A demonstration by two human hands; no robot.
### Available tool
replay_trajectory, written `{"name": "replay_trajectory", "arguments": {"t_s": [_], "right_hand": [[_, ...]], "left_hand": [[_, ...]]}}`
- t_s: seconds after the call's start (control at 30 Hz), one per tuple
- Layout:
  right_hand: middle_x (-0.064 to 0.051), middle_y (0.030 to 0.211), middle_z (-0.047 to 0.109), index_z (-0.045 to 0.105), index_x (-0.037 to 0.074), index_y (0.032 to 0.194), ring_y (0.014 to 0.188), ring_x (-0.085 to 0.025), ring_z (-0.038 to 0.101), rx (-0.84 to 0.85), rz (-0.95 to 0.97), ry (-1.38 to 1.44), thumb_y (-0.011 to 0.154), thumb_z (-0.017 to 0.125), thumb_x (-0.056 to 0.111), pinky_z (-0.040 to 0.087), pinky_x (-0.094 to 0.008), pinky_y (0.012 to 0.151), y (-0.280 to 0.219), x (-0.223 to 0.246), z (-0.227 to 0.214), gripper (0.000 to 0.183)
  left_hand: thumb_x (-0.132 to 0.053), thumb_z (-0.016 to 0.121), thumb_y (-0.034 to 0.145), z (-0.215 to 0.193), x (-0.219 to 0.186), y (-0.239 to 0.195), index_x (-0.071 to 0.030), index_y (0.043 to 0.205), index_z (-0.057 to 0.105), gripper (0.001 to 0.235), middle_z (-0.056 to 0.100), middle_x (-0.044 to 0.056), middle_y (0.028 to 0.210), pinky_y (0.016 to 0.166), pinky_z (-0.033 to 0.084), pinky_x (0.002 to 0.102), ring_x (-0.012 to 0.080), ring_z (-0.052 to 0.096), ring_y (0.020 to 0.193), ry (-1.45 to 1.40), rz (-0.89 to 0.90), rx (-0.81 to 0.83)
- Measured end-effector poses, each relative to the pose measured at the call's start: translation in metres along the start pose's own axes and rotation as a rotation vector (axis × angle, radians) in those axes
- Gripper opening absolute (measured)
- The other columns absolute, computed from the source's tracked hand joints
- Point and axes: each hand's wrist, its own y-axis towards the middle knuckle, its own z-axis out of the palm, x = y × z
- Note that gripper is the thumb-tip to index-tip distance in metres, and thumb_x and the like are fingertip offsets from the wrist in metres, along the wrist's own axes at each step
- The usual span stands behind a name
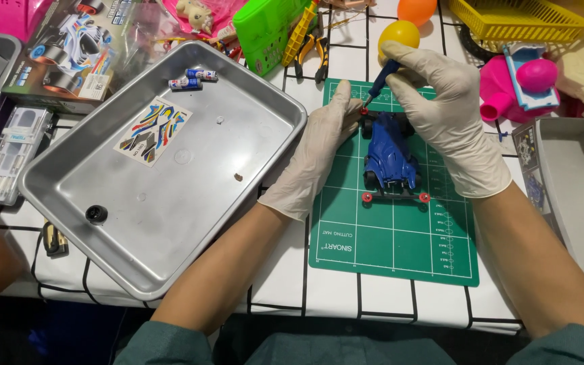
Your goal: Attaching the body shell to a toy car chassis using a screwdriver and then placing the car into its packaging box.
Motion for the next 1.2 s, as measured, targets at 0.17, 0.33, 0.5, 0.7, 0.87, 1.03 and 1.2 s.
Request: {"name": "replay_trajectory", "arguments": {"t_s": [0.17, 0.33, 0.5, 0.7, 0.87, 1.03, 1.2], "right_hand": [[-0.027, 0.120, 0.073, 0.067, -0.010, 0.135, 0.099, -0.030, 0.072, -0.014, -0.024, -0.013, 0.102, 0.080, -0.014, 0.063, -0.038, 0.093, -0.001, -0.004, -0.001, 0.035], [-0.027, 0.125, 0.073, 0.067, -0.010, 0.138, 0.103, -0.031, 0.070, 0.035, -0.039, -0.029, 0.104, 0.070, -0.016, 0.059, -0.037, 0.094, 0.004, 0.003, -0.005, 0.034], [-0.028, 0.123, 0.073, 0.067, -0.012, 0.135, 0.101, -0.031, 0.072, 0.005, -0.014, 0.001, 0.104, 0.076, -0.015, 0.061, -0.038, 0.094, 0.001, -0.002, -0.006, 0.033], [-0.028, 0.126, 0.072, 0.069, -0.012, 0.135, 0.107, -0.031, 0.069, 0.037, -0.015, -0.020, 0.103, 0.070, -0.018, 0.059, -0.036, 0.093, 0.002, -0.001, -0.009, 0.033], [-0.029, 0.123, 0.071, 0.067, -0.012, 0.137, 0.104, -0.031, 0.070, 0.045, -0.027, 0.031, 0.105, 0.076, -0.019, 0.061, -0.036, 0.092, 0.003, -0.002, -0.013, 0.034], [-0.033, 0.131, 0.069, 0.066, -0.015, 0.137, 0.111, -0.035, 0.069, 0.089, -0.057, -0.008, 0.107, 0.070, -0.014, 0.060, -0.038, 0.096, 0.005, -0.002, -0.016, 0.030], [-0.029, 0.125, 0.070, 0.064, -0.013, 0.138, 0.100, -0.030, 0.070, 0.061, -0.038, 0.037, 0.103, 0.076, -0.021, 0.062, -0.036, 0.090, 0.003, -0.004, -0.018, 0.038]], "left_hand": [[-0.064, 0.043, 0.079, 0.001, 0.000, 0.001, 0.007, 0.144, 0.052, 0.097, 0.059, 0.022, 0.149, 0.118, 0.043, 0.035, 0.0286, 0.059, 0.138, 0.003, -0.004, 0.001], [-0.065, 0.045, 0.077, 0.001, 0.002, 0.003, 0.007, 0.144, 0.053, 0.098, 0.059, 0.022, 0.149, 0.119, 0.043, 0.036, 0.0286, 0.058, 0.139, -0.007, 0.001, 0.005], [-0.065, 0.044, 0.078, 0.001, 0.003, 0.005, 0.006, 0.144, 0.053, 0.098, 0.059, 0.021, 0.148, 0.119, 0.043, 0.036, 0.0271, 0.058, 0.139, 0.016, -0.008, 0.000], [-0.066, 0.044, 0.077, 0.000, 0.005, 0.007, 0.007, 0.145, 0.051, 0.100, 0.058, 0.022, 0.150, 0.120, 0.042, 0.037, 0.0286, 0.056, 0.141, 0.014, -0.004, 0.018], [-0.065, 0.044, 0.077, 0.001, 0.004, 0.005, 0.007, 0.146, 0.050, 0.100, 0.057, 0.022, 0.150, 0.119, 0.042, 0.036, 0.0286, 0.056, 0.141, 0.015, 0.001, 0.016], [-0.065, 0.045, 0.078, 0.001, 0.004, 0.005, 0.008, 0.145, 0.050, 0.099, 0.057, 0.023, 0.150, 0.120, 0.041, 0.037, 0.0294, 0.056, 0.141, 0.010, 0.007, 0.021], [-0.062, 0.046, 0.079, 0.002, 0.005, 0.007, 0.006, 0.135, 0.063, 0.090, 0.066, 0.022, 0.140, 0.118, 0.046, 0.035, 0.0269, 0.064, 0.133, 0.006, -0.003, -0.019]]}}
